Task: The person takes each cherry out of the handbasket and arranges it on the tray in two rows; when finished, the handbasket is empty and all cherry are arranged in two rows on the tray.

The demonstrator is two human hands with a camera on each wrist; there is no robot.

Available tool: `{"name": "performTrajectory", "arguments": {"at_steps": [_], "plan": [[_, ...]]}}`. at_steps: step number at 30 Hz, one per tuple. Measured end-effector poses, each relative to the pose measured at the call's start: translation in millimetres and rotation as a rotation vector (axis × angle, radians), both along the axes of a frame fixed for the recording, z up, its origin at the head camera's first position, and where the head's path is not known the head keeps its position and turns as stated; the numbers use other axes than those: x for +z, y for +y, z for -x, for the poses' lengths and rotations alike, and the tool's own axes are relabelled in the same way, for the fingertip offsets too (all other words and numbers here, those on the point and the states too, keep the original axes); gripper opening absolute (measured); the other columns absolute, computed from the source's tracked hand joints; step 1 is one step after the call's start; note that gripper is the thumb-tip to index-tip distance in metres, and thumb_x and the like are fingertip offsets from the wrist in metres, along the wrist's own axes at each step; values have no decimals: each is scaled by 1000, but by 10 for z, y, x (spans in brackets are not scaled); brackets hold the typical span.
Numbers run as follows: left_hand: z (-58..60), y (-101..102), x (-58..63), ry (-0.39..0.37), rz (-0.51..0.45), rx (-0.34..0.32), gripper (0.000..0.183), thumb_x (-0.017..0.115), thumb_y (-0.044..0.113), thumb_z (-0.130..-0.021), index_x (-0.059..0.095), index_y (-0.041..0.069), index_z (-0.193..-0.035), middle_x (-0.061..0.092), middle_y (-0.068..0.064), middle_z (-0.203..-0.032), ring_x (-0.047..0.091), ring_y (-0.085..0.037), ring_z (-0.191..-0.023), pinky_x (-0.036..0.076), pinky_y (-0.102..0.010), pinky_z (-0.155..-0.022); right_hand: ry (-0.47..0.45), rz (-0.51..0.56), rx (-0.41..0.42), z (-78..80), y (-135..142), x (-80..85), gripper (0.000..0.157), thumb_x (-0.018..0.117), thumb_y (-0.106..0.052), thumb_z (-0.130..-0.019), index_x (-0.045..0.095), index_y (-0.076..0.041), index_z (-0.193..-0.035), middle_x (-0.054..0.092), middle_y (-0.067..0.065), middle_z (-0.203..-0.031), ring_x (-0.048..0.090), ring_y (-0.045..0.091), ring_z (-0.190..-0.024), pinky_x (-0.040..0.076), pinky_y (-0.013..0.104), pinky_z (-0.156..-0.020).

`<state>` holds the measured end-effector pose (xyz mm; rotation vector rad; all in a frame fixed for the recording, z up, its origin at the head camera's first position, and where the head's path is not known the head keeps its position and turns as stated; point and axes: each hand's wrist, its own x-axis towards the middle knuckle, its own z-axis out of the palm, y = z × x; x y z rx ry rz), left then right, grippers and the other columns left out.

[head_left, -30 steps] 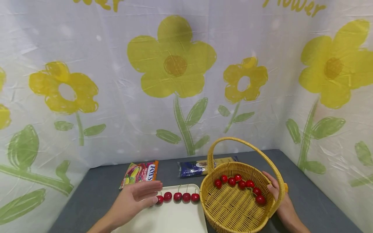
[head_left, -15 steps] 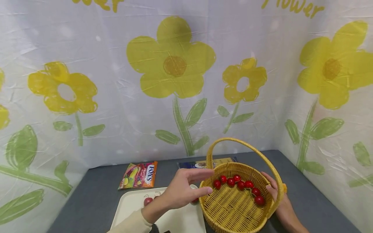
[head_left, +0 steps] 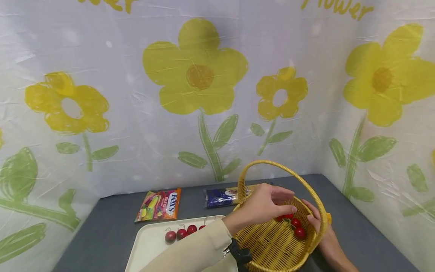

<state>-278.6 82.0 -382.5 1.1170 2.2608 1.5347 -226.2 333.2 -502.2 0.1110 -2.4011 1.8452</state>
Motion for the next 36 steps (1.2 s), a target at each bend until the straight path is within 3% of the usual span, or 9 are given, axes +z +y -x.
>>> {"name": "performTrajectory", "arguments": {"at_steps": [4, 7, 10, 13, 17, 24, 27, 32, 36], "plan": [[56, 221, -85, -41, 64, 2, 32, 86, 26, -98, 82, 14, -128, 84, 9, -113, 74, 5, -98, 59, -16, -84, 17, -20, -11, 6, -13, 0, 56, 33, -39, -122, 31, -18, -174, 48, 4, -164, 53, -16, -128, 51, 14, -98], [86, 348, -198, -17, 155, 32, 27, 87, 23, -97, 84, 15, -122, 84, 12, -105, 73, 6, -91, 59, -16, -80, 24, -14, -7, 3, -23, -3, 55, 34, -38, -122, 32, -19, -173, 50, -1, -159, 57, -12, -127, 54, 17, -97], [107, 449, -300, 72, 319, 56, 22, 88, 25, -96, 86, 17, -117, 83, 14, -101, 72, 6, -91, 56, -14, -81, 19, -1, 3, -1, -28, 0, 56, 34, -39, -121, 31, -20, -174, 45, 7, -165, 55, -13, -128, 56, 19, -97], [118, 534, -365, 173, 485, 57, 19, 88, 29, -95, 88, 21, -113, 82, 17, -98, 69, 1, -101, 55, -14, -82, 17, -6, 1, -1, -23, 5, 56, 34, -39, -121, 30, -21, -174, 39, 16, -171, 52, -17, -127, 55, 19, -96], [118, 616, -391, 216, 608, 33, 14, 89, 32, -94, 89, 27, -107, 80, 21, -93, 66, -4, -113, 55, -15, -84, 33, -42, -11, -3, -9, 6, 56, 34, -37, -121, 31, -18, -174, 42, 21, -169, 53, -14, -126, 55, 18, -95], [105, 649, -384, 238, 715, -131, 10, 90, 29, -94, 89, 29, -103, 79, 23, -90, 64, 1, -99, 51, -12, -78, 22, -101, -35, -6, 15, 19, 55, 34, -40, -121, 32, -22, -173, 42, 18, -170, 48, -18, -128, 52, 16, -96], [93, 668, -387, 262, 749, -188, 10, 92, 30, -92, 89, 31, -102, 78, 25, -89, 62, 3, -98, 48, -11, -83, 22, -116, -42, 0, 21, 19, 54, 33, -40, -121, 32, -25, -173, 42, 17, -171, 46, -19, -128, 52, 17, -96], [57, 704, -368, 338, 794, -285, 14, 93, 27, -91, 89, 32, -104, 79, 26, -91, 63, 12, -95, 44, -6, -88, 30, -98, -37, 1, 29, 6, 54, 34, -39, -121, 32, -23, -173, 45, 20, -168, 53, -14, -125, 54, 20, -94], [36, 676, -309, 387, 809, -370, 19, 91, 22, -92, 89, 31, -109, 81, 24, -98, 65, 16, -91, 46, -3, -80, 20, -85, -34, 1, 36, 0, 55, 34, -39, -121, 31, -23, -174, 48, 21, -165, 58, -9, -122, 55, 21, -93]]}}
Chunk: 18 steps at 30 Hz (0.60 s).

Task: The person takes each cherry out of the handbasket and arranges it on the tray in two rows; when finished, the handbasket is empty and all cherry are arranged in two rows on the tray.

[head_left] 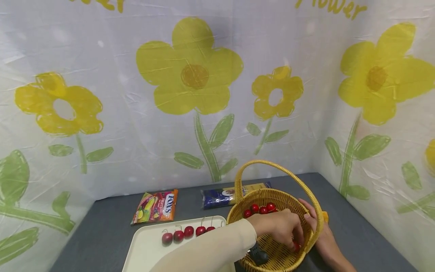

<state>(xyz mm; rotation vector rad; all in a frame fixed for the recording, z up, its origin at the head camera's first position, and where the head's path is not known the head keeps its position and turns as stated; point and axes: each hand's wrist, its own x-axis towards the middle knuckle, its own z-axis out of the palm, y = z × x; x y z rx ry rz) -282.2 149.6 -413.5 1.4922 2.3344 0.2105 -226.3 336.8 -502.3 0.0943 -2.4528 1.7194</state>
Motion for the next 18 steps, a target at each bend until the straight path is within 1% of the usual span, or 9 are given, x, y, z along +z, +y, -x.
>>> {"name": "performTrajectory", "arguments": {"at_steps": [2, 4, 6, 8, 13, 15, 17, 18], "plan": [[-7, -49, 60, -1, -8, -32, 19, 90, 21, -93, 89, 29, -110, 81, 24, -99, 65, 16, -90, 47, -3, -79, -4, 13, 2, 2, -3, -1, 55, 34, -40, -121, 31, -23, -174, 47, 21, -165, 60, -8, -120, 57, 23, -91], [-14, -130, 130, -8, -42, -70, 19, 88, 20, -95, 88, 26, -113, 81, 22, -100, 66, 15, -88, 49, -3, -78, 0, 31, 12, 2, -11, -7, 55, 34, -39, -121, 31, -22, -174, 46, 22, -166, 62, -6, -119, 59, 25, -90], [-30, -244, 202, -19, -86, -87, 19, 86, 19, -97, 87, 24, -116, 82, 20, -102, 66, 15, -87, 50, -3, -78, 6, 47, 24, 5, -25, -15, 55, 34, -38, -122, 30, -20, -174, 44, 22, -166, 61, -6, -121, 59, 25, -91], [-55, -381, 263, -33, -142, -87, 21, 85, 19, -98, 86, 21, -119, 82, 19, -104, 66, 16, -86, 49, -3, -80, 11, 51, 31, 6, -39, -23, 56, 34, -37, -122, 29, -18, -174, 43, 21, -168, 58, -10, -124, 58, 22, -94], [-142, -805, 348, -57, -280, -25, 24, 85, 20, -98, 85, 20, -122, 83, 17, -108, 68, 18, -89, 51, -4, -81, -10, 61, 27, 12, -50, -28, 58, 34, -39, -121, 28, -16, -174, 41, 20, -169, 52, -17, -126, 55, 18, -95], [-168, -1005, 374, -89, -339, 16, 24, 84, 18, -98, 85, 20, -122, 83, 16, -108, 68, 17, -91, 54, -6, -81, -17, 71, 26, 16, -40, -31, 59, 33, -39, -121, 27, -15, -174, 39, 21, -170, 52, -17, -125, 55, 18, -95], [-192, -1227, 398, -141, -396, 79, 23, 83, 17, -98, 85, 21, -121, 82, 16, -109, 69, 15, -90, 56, -8, -81, -26, 95, 28, 18, -30, -30, 59, 32, -39, -122, 25, -15, -175, 37, 21, -171, 54, -16, -125, 56, 19, -94], [-203, -1342, 411, -188, -428, 113, 23, 83, 15, -98, 85, 20, -121, 82, 15, -109, 71, 13, -91, 57, -10, -82, -29, 102, 27, 20, -23, -32, 59, 31, -39, -122, 25, -15, -175, 36, 21, -171, 54, -16, -125, 57, 19, -94]]}}
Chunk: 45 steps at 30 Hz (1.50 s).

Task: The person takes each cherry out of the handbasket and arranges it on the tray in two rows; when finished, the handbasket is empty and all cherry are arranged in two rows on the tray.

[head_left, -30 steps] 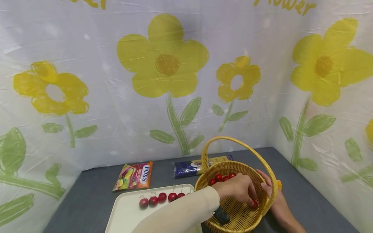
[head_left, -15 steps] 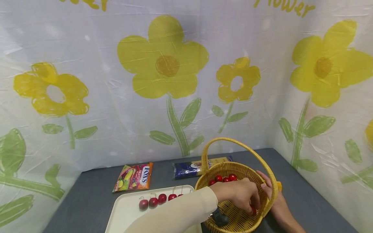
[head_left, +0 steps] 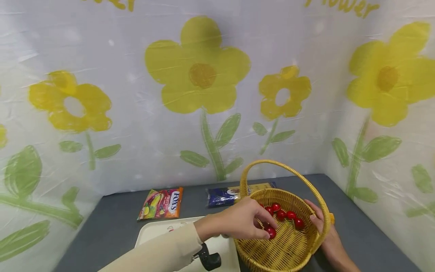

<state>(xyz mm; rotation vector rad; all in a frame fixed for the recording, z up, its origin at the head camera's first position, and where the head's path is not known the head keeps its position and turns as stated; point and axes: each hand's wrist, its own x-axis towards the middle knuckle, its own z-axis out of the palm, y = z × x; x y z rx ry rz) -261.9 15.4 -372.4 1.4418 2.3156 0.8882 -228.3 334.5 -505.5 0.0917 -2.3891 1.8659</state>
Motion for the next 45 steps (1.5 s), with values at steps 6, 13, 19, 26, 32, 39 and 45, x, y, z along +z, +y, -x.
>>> {"name": "performTrajectory", "arguments": {"at_steps": [6, 13, 19, 26, 32, 39, 45], "plan": [[-86, -656, 63, -272, -187, 165, 22, 83, 8, -96, 85, 14, -117, 84, 5, -111, 80, -3, -97, 64, -19, -82, -16, -6, -6, -20, 46, -4, 60, 30, -40, -122, 23, -15, -176, 37, 20, -170, 56, -15, -124, 58, 20, -93], [-220, -1347, 107, -207, -262, 291, 27, 80, 7, -98, 83, 15, -123, 83, -4, -121, 81, -15, -109, 67, -27, -82, 24, -20, -18, -33, 59, 13, 59, 32, -37, -122, 26, -12, -175, 53, -15, -151, 60, -12, -124, 59, 20, -93], [-354, -1870, -9, -185, -314, 396, 29, 80, 7, -98, 81, 11, -127, 80, -10, -125, 80, -16, -109, 67, -29, -85, 43, 16, 12, -47, 59, 12, 60, 34, -34, -122, 24, -7, -174, 56, -27, -143, 64, -8, -123, 63, 25, -90], [-495, -2413, -236, -221, -380, 577, 28, 80, 14, -101, 80, 8, -129, 80, -15, -128, 78, -8, -112, 65, -26, -93, 31, -1, 5, -21, 34, 22, 61, 34, -37, -122, 24, -9, -174, 53, -25, -144, 60, -12, -124, 61, 22, -92], [-535, -2687, -449, -215, -354, 718, 29, 84, 16, -98, 80, 5, -125, 80, -16, -126, 79, -7, -106, 66, -25, -88, 26, 13, 17, -9, 10, 9, 60, 35, -36, -122, 24, -8, -174, 50, -21, -149, 57, -15, -127, 60, 20, -94], [-506, -2838, -636, -221, -298, 818, 34, 85, 18, -97, 79, 2, -126, 83, -11, -119, 80, -6, -104, 64, -21, -88, 31, -22, 5, 9, -17, 12, 60, 34, -38, -122, 24, -10, -175, 49, -1, -160, 56, -15, -127, 61, 22, -92], [-436, -2888, -822, -264, -293, 901, 34, 87, 14, -95, 80, 1, -125, 84, -9, -114, 82, -10, -100, 66, -24, -85, 14, -24, 3, -4, -31, 31, 61, 32, -39, -122, 22, -12, -175, 37, 22, -170, 55, -17, -127, 60, 20, -93]]}}
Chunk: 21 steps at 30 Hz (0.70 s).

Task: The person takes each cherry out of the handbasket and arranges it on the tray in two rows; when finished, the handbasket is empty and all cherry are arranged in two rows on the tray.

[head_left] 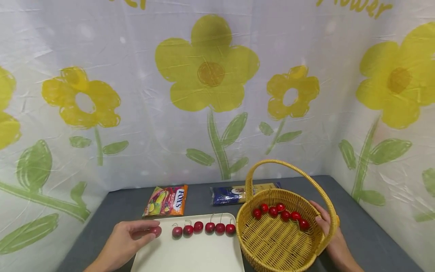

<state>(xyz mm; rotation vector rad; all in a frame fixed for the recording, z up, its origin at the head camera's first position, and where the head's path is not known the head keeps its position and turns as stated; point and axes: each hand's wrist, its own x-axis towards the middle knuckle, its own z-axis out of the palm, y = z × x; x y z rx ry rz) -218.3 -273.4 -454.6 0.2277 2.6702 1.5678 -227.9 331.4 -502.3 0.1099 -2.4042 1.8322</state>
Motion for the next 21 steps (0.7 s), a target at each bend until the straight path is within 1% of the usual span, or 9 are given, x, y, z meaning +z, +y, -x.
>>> {"name": "performTrajectory", "arguments": {"at_steps": [3, 6, 10, 12, 13, 14, 17, 19, 21], "plan": [[76, -9, -108, -12, 17, 18, 31, 88, 12, -93, 82, 2, -122, 84, -9, -113, 82, -12, -98, 67, -27, -84, -8, 12, 0, 10, -1, -4, 62, 32, -40, -122, 22, -12, -175, 35, 22, -172, 52, -20, -127, 58, 17, -95], [142, -7, -189, -7, 32, 15, 29, 88, 8, -91, 83, 3, -120, 84, -10, -114, 82, -14, -98, 67, -28, -84, -9, 21, 1, 11, -6, -13, 61, 33, -39, -122, 22, -12, -175, 40, 16, -169, 54, -18, -127, 59, 19, -94], [211, 39, -243, 22, 120, 8, 27, 91, 8, -88, 85, 9, -114, 84, -7, -111, 81, -13, -95, 67, -29, -82, -2, 33, 10, -3, 0, -23, 60, 33, -37, -122, 23, -10, -175, 50, -9, -156, 59, -12, -126, 61, 23, -93], [238, 70, -254, 49, 171, -6, 26, 92, 7, -86, 86, 12, -111, 84, -4, -109, 79, -13, -94, 67, -30, -81, 3, 31, 10, -2, 3, -23, 60, 33, -37, -122, 23, -9, -175, 51, -16, -151, 59, -12, -126, 61, 22, -93], [249, 86, -258, 59, 194, -12, 26, 93, 8, -86, 87, 13, -110, 84, -3, -108, 79, -13, -94, 67, -29, -81, 5, 21, 8, -1, 5, -20, 61, 33, -37, -122, 22, -9, -175, 50, -15, -152, 58, -14, -126, 59, 20, -94], [259, 100, -262, 66, 205, -20, 25, 93, 7, -85, 87, 14, -109, 84, -3, -107, 79, -14, -95, 67, -29, -81, 8, 10, 1, 1, 5, -19, 61, 33, -37, -122, 23, -9, -175, 50, -10, -155, 57, -15, -126, 58, 19, -94], [276, 135, -274, 85, 236, -27, 24, 93, 5, -85, 87, 15, -106, 84, -1, -104, 80, -17, -98, 67, -28, -82, -4, -19, -14, 4, 5, -7, 62, 31, -40, -122, 23, -11, -175, 46, 8, -164, 55, -17, -125, 56, 16, -95], [283, 161, -275, 70, 243, -17, 25, 93, 4, -84, 87, 17, -105, 84, 1, -103, 80, -17, -99, 66, -27, -83, -18, -34, -21, 5, 4, 1, 62, 31, -42, -122, 22, -13, -175, 41, 18, -169, 53, -19, -124, 55, 15, -95], [291, 187, -274, 50, 241, -8, 26, 92, 3, -84, 86, 16, -105, 84, 0, -104, 80, -18, -99, 67, -29, -84, -27, -41, -25, 4, 5, 7, 62, 30, -43, -122, 22, -13, -176, 39, 20, -171, 52, -20, -124, 54, 15, -95]]}}
